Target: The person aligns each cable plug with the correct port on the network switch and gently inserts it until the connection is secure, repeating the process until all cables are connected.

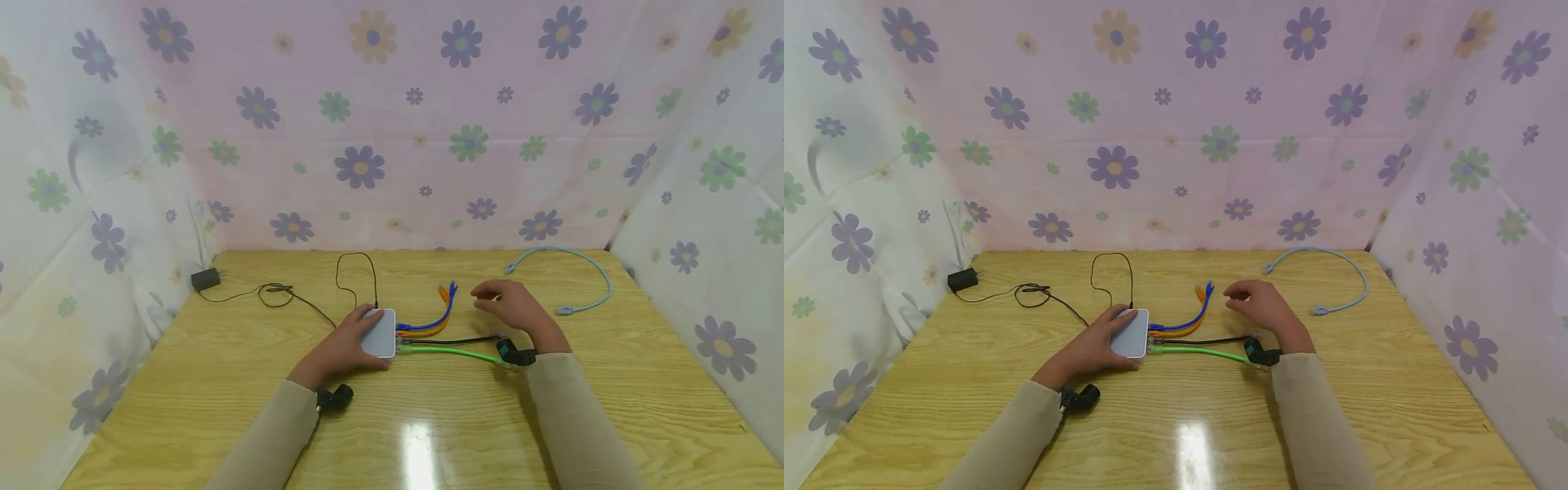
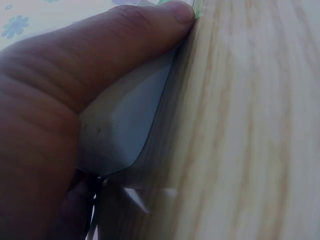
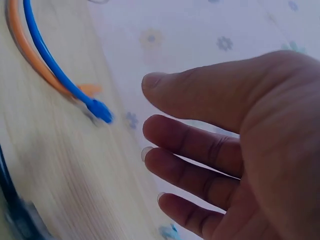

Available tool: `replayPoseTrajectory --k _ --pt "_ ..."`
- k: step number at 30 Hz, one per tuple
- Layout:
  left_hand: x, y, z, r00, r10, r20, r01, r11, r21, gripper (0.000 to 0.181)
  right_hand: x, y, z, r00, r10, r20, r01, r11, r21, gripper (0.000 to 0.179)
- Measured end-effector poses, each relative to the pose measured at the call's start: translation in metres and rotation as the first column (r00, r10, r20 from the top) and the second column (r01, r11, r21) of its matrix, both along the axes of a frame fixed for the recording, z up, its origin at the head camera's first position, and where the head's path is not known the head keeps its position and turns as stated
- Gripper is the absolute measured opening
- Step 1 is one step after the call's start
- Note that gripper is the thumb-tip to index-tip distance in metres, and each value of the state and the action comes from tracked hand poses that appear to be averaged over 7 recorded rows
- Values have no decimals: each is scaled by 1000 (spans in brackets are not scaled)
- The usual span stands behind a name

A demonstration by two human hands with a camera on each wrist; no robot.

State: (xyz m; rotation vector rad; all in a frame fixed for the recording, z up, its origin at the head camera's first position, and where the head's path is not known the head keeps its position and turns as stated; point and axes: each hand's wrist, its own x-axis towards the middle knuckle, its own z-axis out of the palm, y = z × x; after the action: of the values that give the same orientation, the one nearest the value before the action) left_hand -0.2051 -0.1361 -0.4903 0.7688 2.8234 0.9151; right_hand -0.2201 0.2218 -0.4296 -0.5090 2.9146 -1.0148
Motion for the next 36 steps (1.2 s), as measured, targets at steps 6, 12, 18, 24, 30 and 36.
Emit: replayPoseTrajectory --k 6,12,18,24,30,36 --pt "-1 0 0 1000 1 2 -1 1000 -3 104 -2 18 -1 999 -35 19 35 999 -2 38" --pt "1 0 2 1000 5 14 -5 1000 0 104 -1 33 3 998 -57 19 58 998 -18 40" --pt "4 1 7 999 10 31 -11 1000 8 104 4 48 7 995 -95 25 96 995 -23 42" --pt "4 1 7 999 19 36 -19 1000 5 104 7 64 9 989 -147 31 147 989 -6 45" --pt "3 1 6 999 17 31 -17 1000 5 104 9 77 7 980 -197 32 197 980 14 47" --pt "3 1 6 1000 12 22 -12 1000 1 104 9 89 5 964 -264 34 264 964 23 44"
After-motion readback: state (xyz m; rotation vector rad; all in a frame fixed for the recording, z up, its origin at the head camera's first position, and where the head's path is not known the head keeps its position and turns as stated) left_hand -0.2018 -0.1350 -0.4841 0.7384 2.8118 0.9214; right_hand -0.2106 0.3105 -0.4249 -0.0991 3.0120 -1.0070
